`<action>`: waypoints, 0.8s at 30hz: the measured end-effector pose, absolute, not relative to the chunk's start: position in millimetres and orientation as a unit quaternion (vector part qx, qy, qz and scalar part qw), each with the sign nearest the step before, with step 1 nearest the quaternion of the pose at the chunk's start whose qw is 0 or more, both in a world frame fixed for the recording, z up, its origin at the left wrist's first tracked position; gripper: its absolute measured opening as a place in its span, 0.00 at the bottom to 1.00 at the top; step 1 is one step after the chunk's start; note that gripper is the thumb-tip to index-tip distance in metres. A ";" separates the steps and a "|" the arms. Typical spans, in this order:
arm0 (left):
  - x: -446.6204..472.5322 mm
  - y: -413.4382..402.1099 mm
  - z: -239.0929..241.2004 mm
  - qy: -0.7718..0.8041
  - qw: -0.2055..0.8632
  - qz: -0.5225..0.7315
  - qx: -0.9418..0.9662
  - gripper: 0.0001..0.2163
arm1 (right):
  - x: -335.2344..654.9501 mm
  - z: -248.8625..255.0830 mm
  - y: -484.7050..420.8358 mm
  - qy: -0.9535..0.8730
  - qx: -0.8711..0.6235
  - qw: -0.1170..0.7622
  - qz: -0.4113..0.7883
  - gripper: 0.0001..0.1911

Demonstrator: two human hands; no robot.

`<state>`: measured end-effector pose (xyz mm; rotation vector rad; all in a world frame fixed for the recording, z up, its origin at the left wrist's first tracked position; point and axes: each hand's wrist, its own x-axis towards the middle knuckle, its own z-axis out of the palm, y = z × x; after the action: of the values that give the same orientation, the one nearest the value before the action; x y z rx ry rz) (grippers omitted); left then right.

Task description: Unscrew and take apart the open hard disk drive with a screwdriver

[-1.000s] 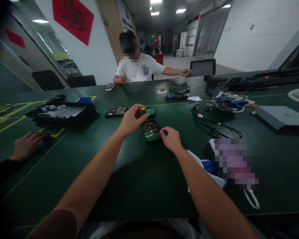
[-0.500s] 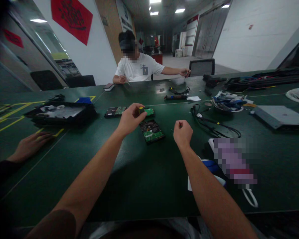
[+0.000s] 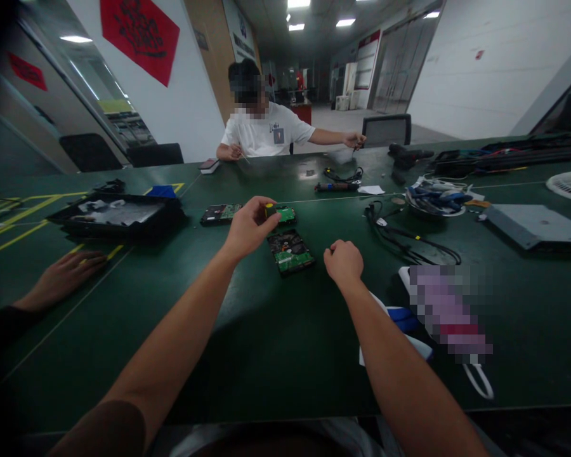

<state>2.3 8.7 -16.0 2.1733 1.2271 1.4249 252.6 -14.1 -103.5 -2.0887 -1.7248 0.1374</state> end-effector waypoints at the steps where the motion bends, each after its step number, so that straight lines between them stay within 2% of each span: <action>1: 2.3 8.8 -16.2 0.421 0.134 0.492 0.750 0.11 | 252.3 -103.9 -14.0 -0.624 -0.752 0.208 0.047 0.14; 9: 2.2 8.5 -16.4 0.420 0.139 0.493 0.749 0.11 | 249.1 -103.2 -13.9 -0.643 -0.741 0.185 0.049 0.12; 24: 3.1 8.6 -17.7 0.418 0.147 0.481 0.757 0.10 | 249.4 -105.7 -13.0 -0.648 -0.731 0.206 0.053 0.10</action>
<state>3.1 8.6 -17.7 2.1776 1.2018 1.3840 249.4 -13.0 -105.7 -2.0378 -1.8046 0.1475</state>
